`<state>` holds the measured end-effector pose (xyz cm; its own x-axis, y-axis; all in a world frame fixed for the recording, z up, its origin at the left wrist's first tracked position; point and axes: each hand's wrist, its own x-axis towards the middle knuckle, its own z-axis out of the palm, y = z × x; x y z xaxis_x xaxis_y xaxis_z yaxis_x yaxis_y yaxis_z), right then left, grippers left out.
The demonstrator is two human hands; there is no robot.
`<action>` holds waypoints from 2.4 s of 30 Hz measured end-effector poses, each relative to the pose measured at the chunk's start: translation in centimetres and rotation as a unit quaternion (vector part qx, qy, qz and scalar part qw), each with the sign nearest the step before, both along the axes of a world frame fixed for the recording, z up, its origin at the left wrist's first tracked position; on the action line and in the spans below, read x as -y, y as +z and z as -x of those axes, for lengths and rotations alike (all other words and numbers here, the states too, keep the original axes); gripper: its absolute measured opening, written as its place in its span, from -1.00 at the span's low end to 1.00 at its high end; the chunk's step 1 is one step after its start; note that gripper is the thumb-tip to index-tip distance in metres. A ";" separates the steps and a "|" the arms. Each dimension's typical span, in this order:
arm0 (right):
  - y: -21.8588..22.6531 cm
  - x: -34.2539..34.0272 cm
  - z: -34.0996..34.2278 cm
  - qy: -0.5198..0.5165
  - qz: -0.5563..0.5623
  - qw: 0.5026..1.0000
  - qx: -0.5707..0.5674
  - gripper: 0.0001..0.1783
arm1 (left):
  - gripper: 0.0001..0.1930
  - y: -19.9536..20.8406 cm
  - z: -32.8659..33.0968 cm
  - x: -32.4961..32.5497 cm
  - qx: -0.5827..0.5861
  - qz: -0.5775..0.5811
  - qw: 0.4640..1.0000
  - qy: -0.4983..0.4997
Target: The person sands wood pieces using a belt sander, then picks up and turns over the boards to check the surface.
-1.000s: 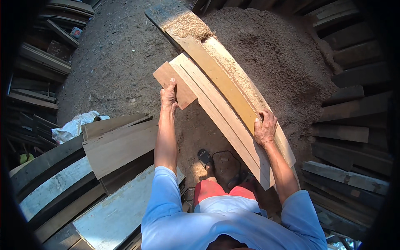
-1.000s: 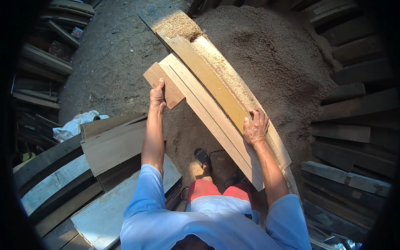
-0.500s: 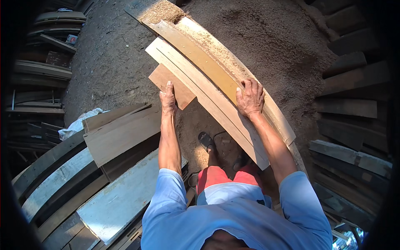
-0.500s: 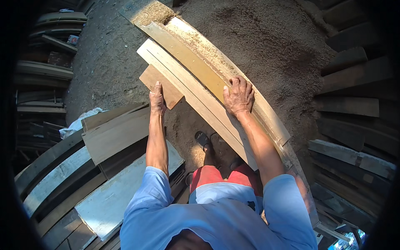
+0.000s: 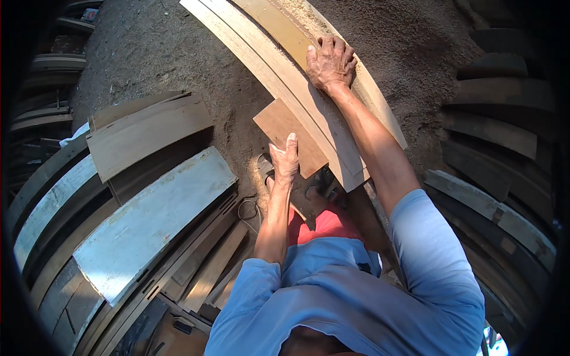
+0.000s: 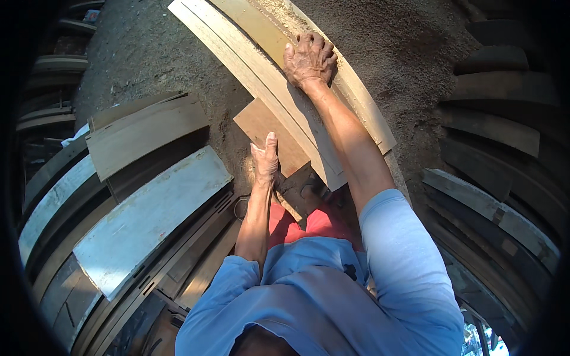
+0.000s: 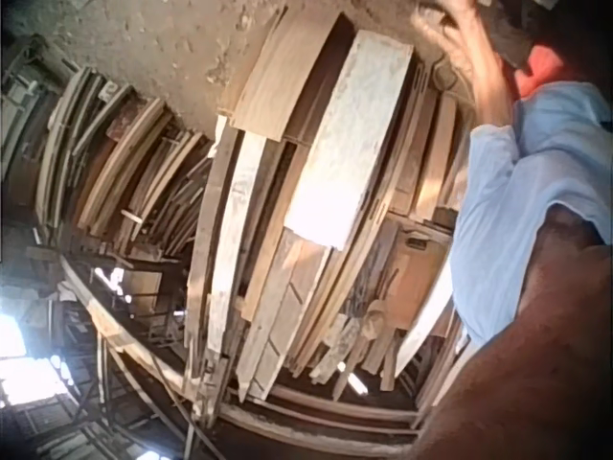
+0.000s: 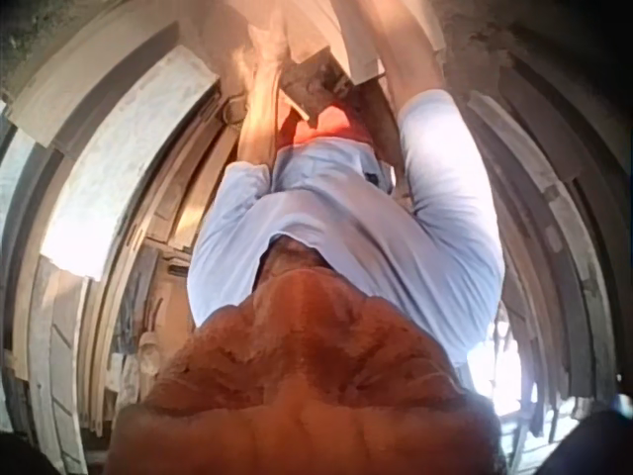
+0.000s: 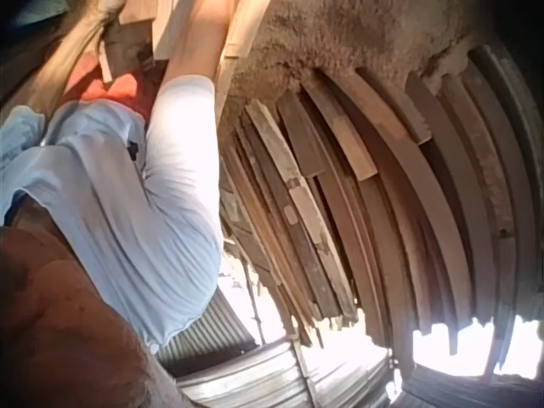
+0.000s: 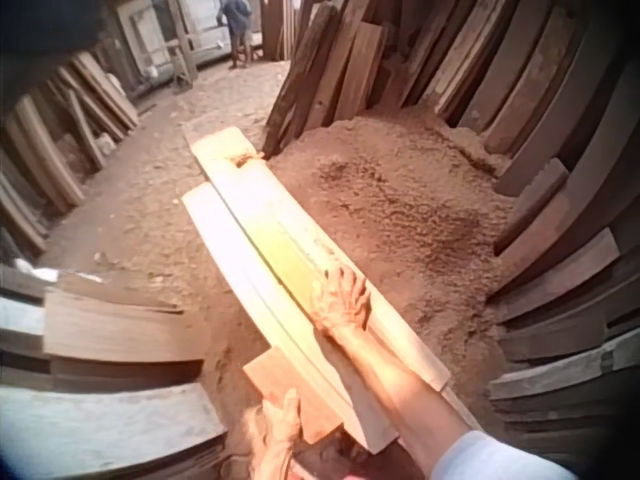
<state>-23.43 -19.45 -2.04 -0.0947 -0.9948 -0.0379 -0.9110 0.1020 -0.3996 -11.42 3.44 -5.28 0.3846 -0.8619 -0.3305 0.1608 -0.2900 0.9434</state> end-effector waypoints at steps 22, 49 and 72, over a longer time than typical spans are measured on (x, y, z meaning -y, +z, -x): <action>-0.9 0.8 1.2 0.027 0.077 0.995 -0.059 -0.56 | -0.26 -2.2 -15.6 -16.2 0.019 -0.110 0.991 -0.076; 0.1 0.3 -2.3 -0.093 0.109 0.984 -0.107 -0.60 | -0.24 5.3 -54.8 -2.2 0.724 -0.213 0.656 -0.004; -2.4 -41.2 23.6 -0.186 0.097 0.965 -0.160 -0.45 | -0.77 -6.8 -2.1 8.5 -0.161 0.094 0.940 -0.286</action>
<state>-47.02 21.79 -4.44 -0.4219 -0.8753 0.2364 -0.9059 0.3967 -0.1482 -9.33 -5.05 -12.07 -0.2539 -0.9521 -0.1707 0.3158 -0.2484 0.9157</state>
